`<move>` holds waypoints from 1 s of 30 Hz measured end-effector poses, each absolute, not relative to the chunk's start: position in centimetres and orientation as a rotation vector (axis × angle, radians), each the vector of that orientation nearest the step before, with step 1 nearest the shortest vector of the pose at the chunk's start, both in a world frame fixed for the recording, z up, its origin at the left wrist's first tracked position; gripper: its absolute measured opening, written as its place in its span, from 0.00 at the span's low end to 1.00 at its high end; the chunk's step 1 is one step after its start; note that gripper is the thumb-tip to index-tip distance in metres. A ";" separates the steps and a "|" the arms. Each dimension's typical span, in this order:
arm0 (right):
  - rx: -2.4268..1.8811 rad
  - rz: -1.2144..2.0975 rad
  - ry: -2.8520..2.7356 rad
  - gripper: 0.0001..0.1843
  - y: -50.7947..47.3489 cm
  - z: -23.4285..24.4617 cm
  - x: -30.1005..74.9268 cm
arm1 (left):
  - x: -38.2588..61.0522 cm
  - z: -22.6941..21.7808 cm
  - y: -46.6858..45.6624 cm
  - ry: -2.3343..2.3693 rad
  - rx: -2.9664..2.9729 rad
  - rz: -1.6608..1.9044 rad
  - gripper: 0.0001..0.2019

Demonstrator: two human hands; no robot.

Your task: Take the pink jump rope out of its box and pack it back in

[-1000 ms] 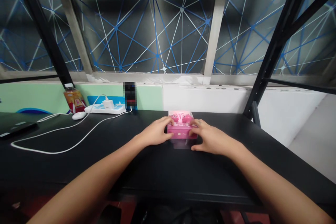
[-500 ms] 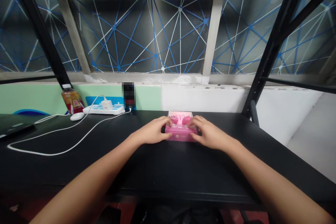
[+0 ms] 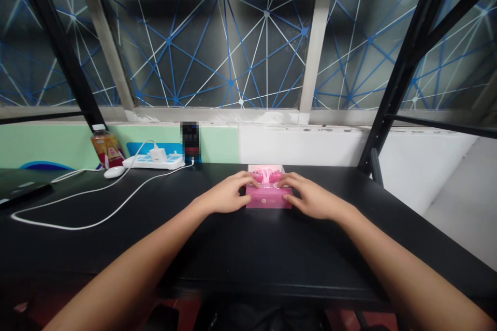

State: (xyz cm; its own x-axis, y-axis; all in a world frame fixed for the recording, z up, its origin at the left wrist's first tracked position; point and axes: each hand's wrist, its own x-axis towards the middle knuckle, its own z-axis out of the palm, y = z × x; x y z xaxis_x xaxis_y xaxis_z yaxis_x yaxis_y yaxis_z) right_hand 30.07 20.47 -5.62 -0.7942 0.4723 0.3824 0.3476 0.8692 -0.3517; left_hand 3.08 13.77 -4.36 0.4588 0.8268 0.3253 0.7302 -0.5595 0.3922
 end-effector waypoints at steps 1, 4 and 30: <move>-0.596 0.378 -2.570 0.17 20.4 -5.6 30.1 | 3.1 -4.4 13.8 1.358 2.510 0.736 0.16; -0.604 0.403 -2.556 0.20 20.3 -5.6 30.1 | 3.3 -4.5 13.7 1.368 2.501 0.756 0.17; -0.466 0.196 -2.780 0.20 15.9 -3.2 28.9 | 2.9 -4.1 14.1 1.378 2.493 0.772 0.11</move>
State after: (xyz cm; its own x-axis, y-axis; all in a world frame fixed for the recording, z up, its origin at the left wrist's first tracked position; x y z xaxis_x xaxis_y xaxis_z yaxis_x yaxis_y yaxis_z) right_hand 28.86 15.86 -3.24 -0.8975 0.3378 0.2836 0.2946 0.9377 -0.1844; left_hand 2.88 14.08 -4.12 0.4324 0.8312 0.3496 0.7321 -0.5499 0.4020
